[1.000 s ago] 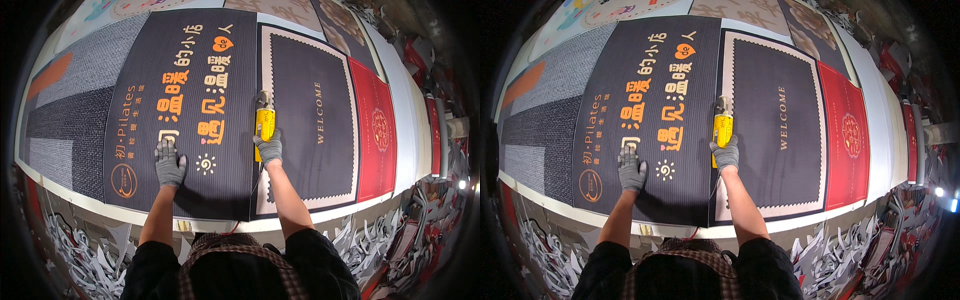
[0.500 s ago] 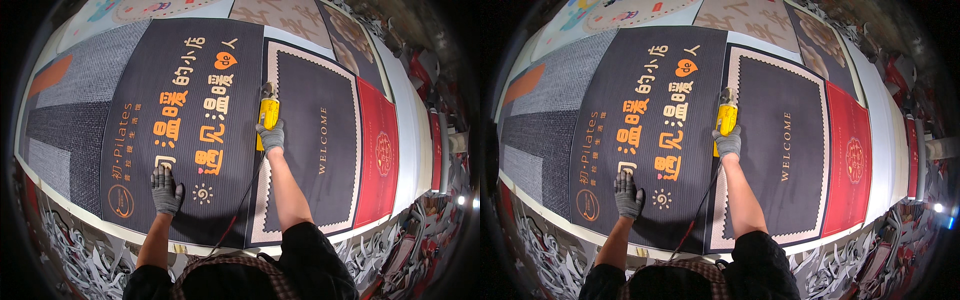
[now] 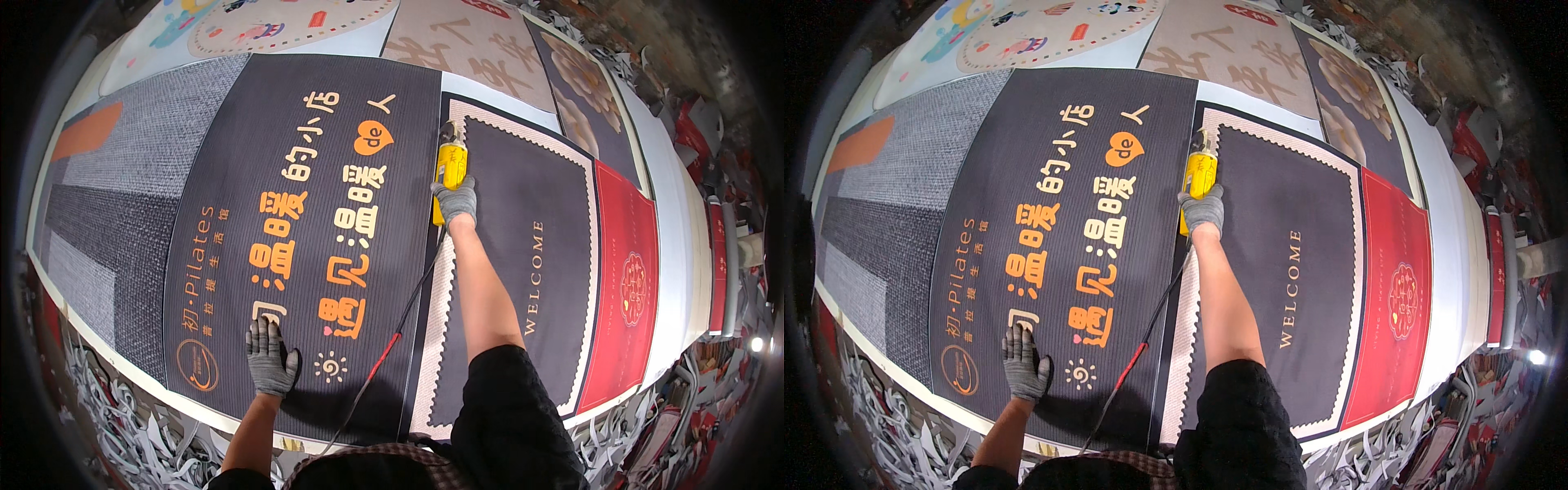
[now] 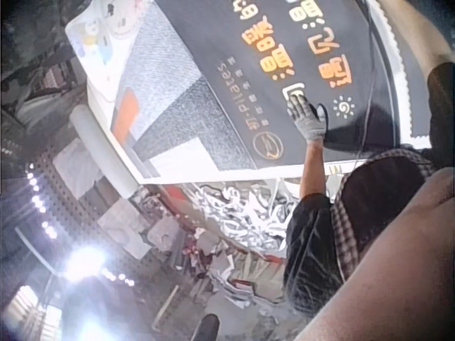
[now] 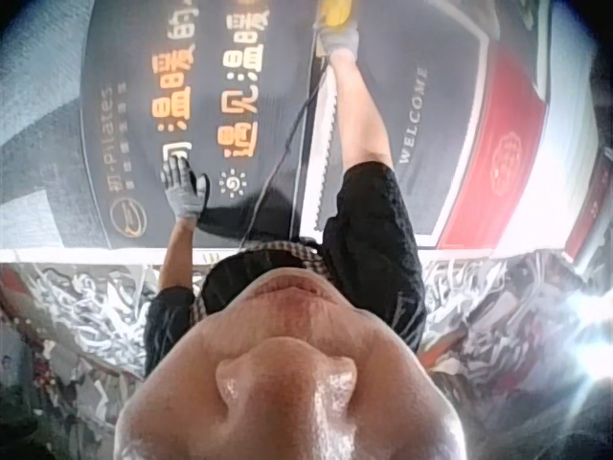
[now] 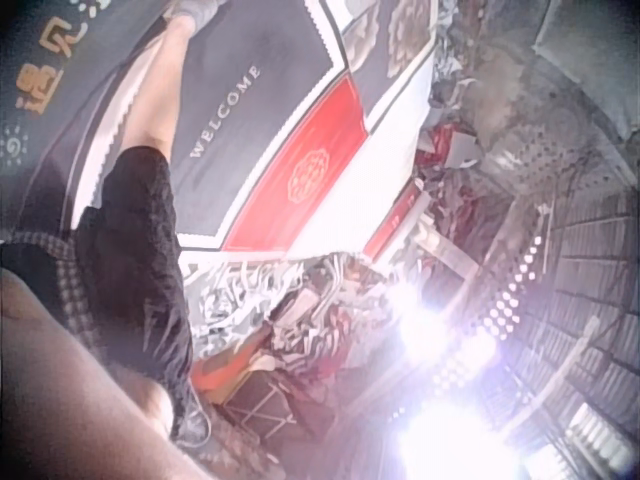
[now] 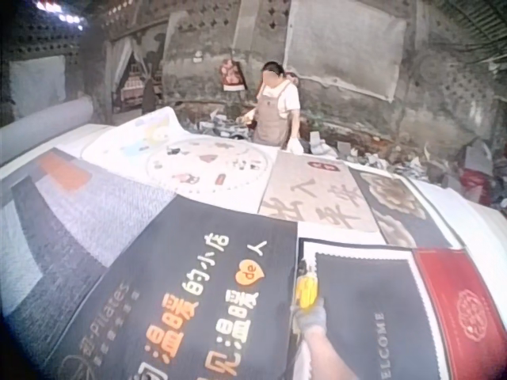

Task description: The person unrolls a large roll of printed fabric onto a workspace and uses a rotary electric cutter to cut out individual floor mats along their printed borders.

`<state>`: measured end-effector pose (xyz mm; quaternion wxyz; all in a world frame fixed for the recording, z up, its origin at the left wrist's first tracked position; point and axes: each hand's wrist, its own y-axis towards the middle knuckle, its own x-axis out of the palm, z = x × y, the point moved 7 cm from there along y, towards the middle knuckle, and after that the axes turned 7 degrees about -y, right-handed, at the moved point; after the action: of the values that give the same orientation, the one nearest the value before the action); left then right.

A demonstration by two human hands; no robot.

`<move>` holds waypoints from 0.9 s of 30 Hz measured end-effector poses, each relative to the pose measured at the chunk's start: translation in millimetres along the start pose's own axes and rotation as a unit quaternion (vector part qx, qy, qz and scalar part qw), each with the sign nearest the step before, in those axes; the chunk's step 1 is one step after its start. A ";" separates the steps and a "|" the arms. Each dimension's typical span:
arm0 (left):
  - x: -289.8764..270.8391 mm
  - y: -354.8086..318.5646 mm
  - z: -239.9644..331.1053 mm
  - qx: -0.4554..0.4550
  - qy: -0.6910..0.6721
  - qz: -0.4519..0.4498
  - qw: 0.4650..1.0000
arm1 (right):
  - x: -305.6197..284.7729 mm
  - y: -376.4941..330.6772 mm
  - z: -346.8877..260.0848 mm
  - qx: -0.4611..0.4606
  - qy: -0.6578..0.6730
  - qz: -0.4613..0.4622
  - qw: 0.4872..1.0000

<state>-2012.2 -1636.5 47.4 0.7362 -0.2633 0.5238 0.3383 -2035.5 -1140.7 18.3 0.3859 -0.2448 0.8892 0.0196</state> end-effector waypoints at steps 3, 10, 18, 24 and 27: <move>2.8 -0.7 -2.5 0.003 0.002 0.002 1.000 | 2.0 21.9 -18.4 0.008 -0.006 -0.008 1.000; 2.3 -0.2 -3.8 -0.001 -0.008 0.004 1.000 | 6.9 77.1 -51.5 -0.004 0.003 0.010 1.000; 5.6 4.5 -1.9 0.001 0.000 -0.006 1.000 | 21.2 148.9 -65.6 -0.024 0.019 0.034 0.999; 3.1 2.2 -2.9 -0.013 0.010 -0.022 1.000 | 24.8 164.8 -100.9 -0.033 0.018 0.039 0.999; 7.5 5.9 -1.7 -0.010 0.005 -0.025 1.000 | 20.7 201.3 -97.6 -0.025 -0.064 0.078 0.995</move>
<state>-2016.2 -1632.3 39.6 0.7391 -0.2855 0.5171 0.3238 -2204.2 -994.2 41.3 0.4330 -0.1820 0.8785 0.0874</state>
